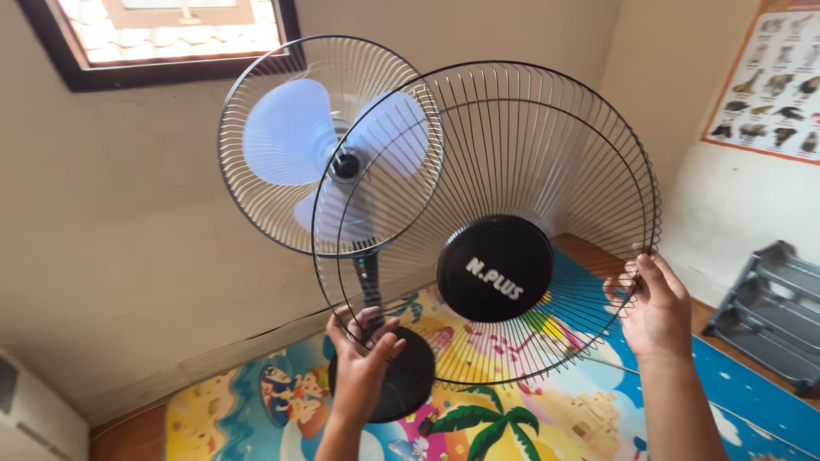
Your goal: The person assembles a standing electric fan by attaching the front wire cage, then the rear wire cage, and finally securing the central hub cap. The person uses both hands to align and snap the components into place.
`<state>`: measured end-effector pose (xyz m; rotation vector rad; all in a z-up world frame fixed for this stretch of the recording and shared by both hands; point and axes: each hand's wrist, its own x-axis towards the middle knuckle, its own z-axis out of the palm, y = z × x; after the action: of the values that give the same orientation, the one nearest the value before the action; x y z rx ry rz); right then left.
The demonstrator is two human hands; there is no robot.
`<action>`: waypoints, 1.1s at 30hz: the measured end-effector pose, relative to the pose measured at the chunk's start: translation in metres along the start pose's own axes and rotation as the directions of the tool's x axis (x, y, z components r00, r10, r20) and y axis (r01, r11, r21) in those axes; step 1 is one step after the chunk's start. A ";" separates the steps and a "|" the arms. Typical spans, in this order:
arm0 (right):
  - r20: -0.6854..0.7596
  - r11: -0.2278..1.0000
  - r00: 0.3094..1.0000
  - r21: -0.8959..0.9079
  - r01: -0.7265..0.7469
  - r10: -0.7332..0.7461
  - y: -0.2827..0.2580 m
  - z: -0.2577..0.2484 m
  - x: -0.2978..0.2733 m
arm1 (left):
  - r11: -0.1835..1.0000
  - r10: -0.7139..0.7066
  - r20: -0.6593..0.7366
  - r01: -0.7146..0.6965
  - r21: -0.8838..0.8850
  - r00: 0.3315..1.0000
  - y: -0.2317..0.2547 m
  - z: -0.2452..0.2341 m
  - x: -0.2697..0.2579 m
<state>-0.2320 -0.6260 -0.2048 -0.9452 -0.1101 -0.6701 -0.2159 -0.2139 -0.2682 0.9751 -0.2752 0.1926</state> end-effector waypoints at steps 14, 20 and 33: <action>0.263 0.999 0.964 0.008 0.042 -0.042 0.049 0.045 -0.065 | 0.881 0.280 -0.125 -0.307 -0.361 0.952 -0.035 -0.073 -0.056; 0.223 0.965 0.966 0.195 -0.173 0.128 0.127 0.044 -0.147 | 0.853 0.289 -0.129 -0.316 -0.416 0.949 -0.019 -0.093 -0.084; 0.019 0.983 1.000 0.183 -0.022 0.019 0.153 0.077 -0.182 | 0.977 0.204 -0.084 -0.197 0.086 0.975 0.027 -0.065 -0.099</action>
<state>-0.2731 -0.4165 -0.3352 -0.7744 -0.1746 -0.6217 -0.3077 -0.1483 -0.3130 1.0119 -0.2830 0.4344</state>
